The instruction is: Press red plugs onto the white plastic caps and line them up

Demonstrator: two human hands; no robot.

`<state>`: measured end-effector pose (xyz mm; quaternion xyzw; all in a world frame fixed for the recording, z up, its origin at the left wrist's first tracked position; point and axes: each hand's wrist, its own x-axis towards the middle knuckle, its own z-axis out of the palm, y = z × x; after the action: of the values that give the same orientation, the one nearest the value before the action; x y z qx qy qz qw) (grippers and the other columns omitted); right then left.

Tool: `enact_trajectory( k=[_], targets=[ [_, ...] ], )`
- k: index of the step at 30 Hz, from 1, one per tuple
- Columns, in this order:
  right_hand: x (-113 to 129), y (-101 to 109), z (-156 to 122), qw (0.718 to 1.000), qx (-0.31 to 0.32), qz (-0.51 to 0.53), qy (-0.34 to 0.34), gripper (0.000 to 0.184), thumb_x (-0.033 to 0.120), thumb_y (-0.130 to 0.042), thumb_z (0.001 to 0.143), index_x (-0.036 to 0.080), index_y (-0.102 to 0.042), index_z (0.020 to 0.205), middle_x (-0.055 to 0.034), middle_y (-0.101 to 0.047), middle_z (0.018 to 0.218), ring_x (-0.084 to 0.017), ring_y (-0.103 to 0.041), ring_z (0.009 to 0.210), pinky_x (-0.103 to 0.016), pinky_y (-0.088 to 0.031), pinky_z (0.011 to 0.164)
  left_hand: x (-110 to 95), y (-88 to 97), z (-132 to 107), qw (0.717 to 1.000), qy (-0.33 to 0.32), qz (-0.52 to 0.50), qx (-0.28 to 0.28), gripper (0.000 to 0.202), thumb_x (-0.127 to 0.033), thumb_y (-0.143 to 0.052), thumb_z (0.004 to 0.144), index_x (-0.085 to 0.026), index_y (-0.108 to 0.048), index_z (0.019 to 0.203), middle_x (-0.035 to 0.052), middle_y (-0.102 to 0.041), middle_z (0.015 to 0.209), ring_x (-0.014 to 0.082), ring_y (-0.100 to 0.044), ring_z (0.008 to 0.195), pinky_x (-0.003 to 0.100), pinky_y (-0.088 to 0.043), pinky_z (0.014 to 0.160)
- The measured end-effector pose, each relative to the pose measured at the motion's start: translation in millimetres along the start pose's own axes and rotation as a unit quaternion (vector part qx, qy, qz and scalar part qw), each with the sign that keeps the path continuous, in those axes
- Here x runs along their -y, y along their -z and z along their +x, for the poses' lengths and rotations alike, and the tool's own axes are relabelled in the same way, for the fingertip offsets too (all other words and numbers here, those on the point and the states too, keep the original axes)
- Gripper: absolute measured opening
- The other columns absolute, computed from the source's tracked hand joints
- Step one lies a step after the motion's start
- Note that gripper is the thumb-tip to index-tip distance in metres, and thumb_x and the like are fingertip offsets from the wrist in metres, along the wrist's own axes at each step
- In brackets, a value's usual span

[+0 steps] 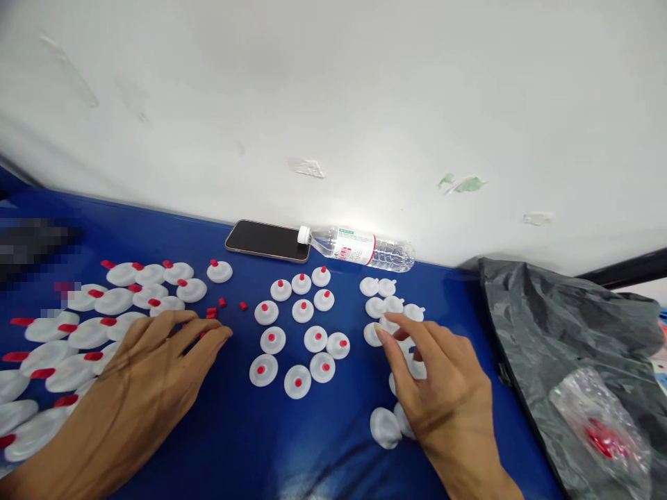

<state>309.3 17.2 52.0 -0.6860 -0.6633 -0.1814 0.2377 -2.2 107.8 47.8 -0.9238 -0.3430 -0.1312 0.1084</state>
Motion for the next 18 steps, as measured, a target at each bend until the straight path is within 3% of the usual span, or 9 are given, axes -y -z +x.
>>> enact_trajectory(
  k=[6, 11, 13, 15, 18],
  targets=[
    [-13.3, -4.7, -0.7, 0.996, 0.05, 0.014, 0.066, 0.01, 0.033, -0.061, 0.098, 0.033, -0.071, 0.099, -0.0033, -0.08, 0.088, -0.028, -0.075, 0.07, -0.039, -0.056, 0.055, 0.0, 3.2, 2.1, 1.0, -0.01, 0.021, 0.014, 0.045, 0.009, -0.039, 0.084, -0.013, -0.073, 0.105, 0.0125, -0.075, 0.101, 0.031, -0.063, 0.095, 0.046, -0.052, 0.085],
    [3.7, 5.7, -2.0, 0.991, 0.04, 0.116, -0.053, 0.006, 0.033, -0.062, 0.099, 0.032, -0.064, 0.104, -0.0061, -0.076, 0.123, -0.026, -0.079, 0.087, -0.035, -0.067, 0.068, -3.0, -4.1, -4.0, 1.0, 0.003, 0.021, 0.018, 0.044, 0.012, -0.044, 0.082, -0.011, -0.07, 0.108, 0.0126, -0.072, 0.106, 0.0325, -0.061, 0.103, 0.048, -0.055, 0.09],
    [12.8, 10.0, -3.5, 0.985, 0.032, 0.142, -0.087, 0.007, 0.036, -0.062, 0.099, 0.031, -0.061, 0.104, -0.0056, -0.076, 0.126, -0.026, -0.08, 0.092, -0.035, -0.068, 0.073, -4.2, -5.2, -5.0, 0.999, 0.007, 0.025, 0.021, 0.044, 0.013, -0.042, 0.083, -0.012, -0.068, 0.107, 0.0111, -0.071, 0.104, 0.0318, -0.061, 0.104, 0.047, -0.055, 0.089],
    [20.9, 11.9, -5.6, 0.985, 0.033, 0.152, -0.073, 0.008, 0.037, -0.061, 0.099, 0.03, -0.062, 0.104, -0.0051, -0.078, 0.122, -0.026, -0.079, 0.098, -0.037, -0.069, 0.078, -4.9, -4.5, -5.1, 1.0, -0.001, 0.02, 0.019, 0.044, 0.013, -0.041, 0.083, -0.012, -0.067, 0.108, 0.0101, -0.071, 0.099, 0.0311, -0.062, 0.101, 0.045, -0.056, 0.087],
    [30.3, 11.3, -8.3, 0.986, 0.029, 0.165, 0.013, 0.008, 0.03, -0.063, 0.098, 0.029, -0.067, 0.105, -0.0043, -0.079, 0.115, -0.024, -0.079, 0.097, -0.036, -0.068, 0.08, -5.3, -2.1, -4.9, 1.0, -0.024, 0.006, -0.009, 0.047, 0.011, -0.04, 0.084, -0.008, -0.064, 0.12, 0.0121, -0.072, 0.099, 0.032, -0.064, 0.098, 0.047, -0.057, 0.088]
  ],
)
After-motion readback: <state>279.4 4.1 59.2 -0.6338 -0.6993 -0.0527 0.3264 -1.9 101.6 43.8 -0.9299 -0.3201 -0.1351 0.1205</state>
